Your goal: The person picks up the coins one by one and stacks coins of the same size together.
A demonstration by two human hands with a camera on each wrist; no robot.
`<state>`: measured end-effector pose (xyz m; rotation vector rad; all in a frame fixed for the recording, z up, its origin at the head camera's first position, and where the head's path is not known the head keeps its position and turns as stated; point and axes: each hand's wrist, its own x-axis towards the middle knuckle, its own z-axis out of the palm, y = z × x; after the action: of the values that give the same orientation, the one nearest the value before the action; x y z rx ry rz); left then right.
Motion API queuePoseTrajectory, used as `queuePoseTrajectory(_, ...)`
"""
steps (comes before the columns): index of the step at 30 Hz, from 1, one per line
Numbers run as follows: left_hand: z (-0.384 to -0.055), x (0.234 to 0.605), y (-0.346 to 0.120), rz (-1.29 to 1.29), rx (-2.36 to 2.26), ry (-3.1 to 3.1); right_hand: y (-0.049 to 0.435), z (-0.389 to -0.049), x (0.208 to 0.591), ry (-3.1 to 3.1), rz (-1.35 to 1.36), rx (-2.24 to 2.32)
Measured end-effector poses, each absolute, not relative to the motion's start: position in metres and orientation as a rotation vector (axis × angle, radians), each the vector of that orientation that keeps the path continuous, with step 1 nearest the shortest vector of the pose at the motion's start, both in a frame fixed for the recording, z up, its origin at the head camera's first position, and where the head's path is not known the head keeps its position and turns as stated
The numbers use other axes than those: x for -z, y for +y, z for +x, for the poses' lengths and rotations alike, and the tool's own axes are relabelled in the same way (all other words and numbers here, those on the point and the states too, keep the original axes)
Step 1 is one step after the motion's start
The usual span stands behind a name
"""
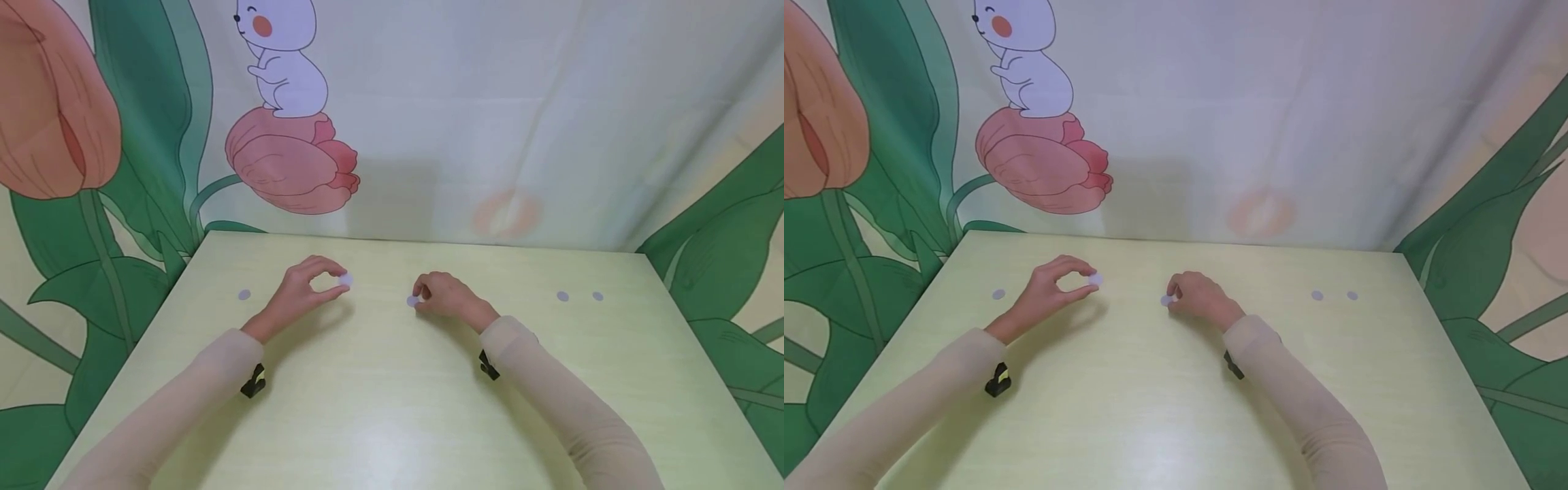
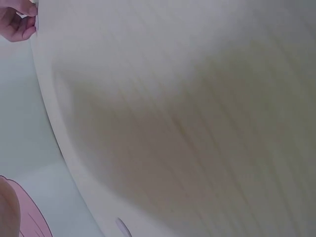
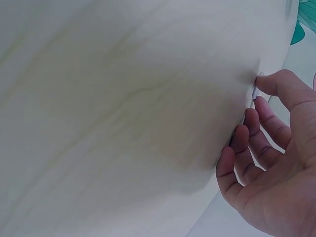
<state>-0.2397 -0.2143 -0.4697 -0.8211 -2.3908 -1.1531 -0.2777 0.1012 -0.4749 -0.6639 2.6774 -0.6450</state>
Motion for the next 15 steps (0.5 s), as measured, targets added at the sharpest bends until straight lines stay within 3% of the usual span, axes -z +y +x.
queuePoseTrajectory(15, -0.243, 0.468, -0.193, -0.818, 1.237, -2.376, 0.104, -0.28, 0.479, 2.685, -0.675, 0.645)
